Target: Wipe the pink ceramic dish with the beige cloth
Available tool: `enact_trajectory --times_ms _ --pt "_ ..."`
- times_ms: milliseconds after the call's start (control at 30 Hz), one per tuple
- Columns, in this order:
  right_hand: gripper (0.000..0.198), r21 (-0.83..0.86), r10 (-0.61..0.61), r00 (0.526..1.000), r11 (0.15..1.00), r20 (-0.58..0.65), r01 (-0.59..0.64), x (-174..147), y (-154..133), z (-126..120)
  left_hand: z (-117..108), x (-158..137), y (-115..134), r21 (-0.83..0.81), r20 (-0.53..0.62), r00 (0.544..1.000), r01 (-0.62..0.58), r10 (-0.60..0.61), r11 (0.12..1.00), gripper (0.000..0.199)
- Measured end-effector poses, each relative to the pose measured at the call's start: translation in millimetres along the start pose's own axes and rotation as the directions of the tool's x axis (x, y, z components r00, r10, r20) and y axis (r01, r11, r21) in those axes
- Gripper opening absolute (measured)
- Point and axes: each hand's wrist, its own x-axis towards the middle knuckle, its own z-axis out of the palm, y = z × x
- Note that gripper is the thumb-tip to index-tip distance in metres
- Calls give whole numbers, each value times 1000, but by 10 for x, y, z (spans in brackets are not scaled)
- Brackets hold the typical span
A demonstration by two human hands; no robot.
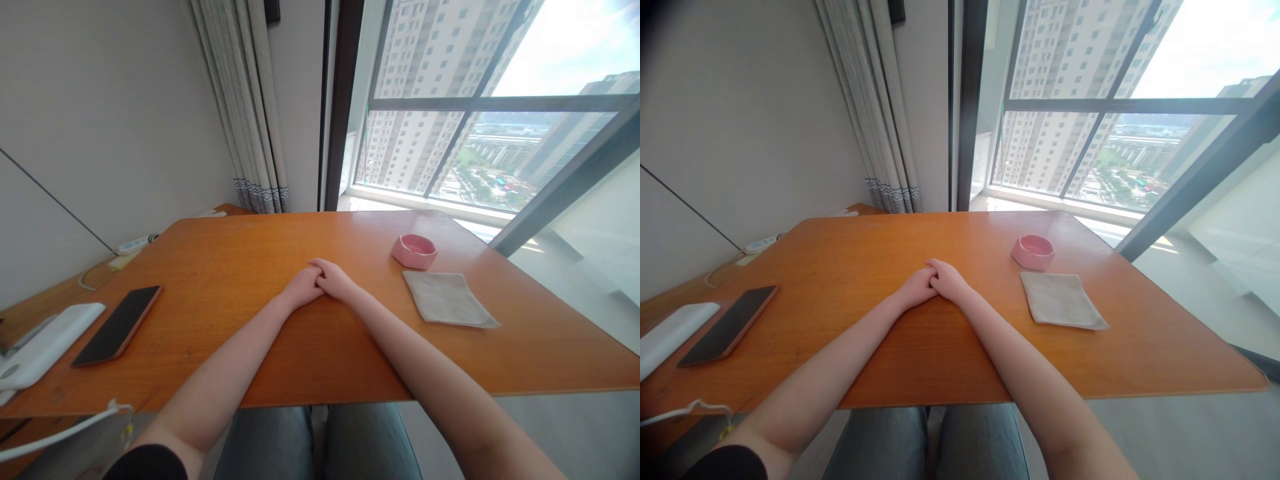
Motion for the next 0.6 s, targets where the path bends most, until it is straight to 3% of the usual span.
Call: enact_trajectory --times_ms 267,600 --pt "42 48 -25 1000 999 3 25 -32 68 71 34 5 -32 129 49 999 3 -9 992 21" --pt "44 -3 -34 999 999 6 34 -8 48 66 20 -3 0 117 43 999 28 -33 993 22"
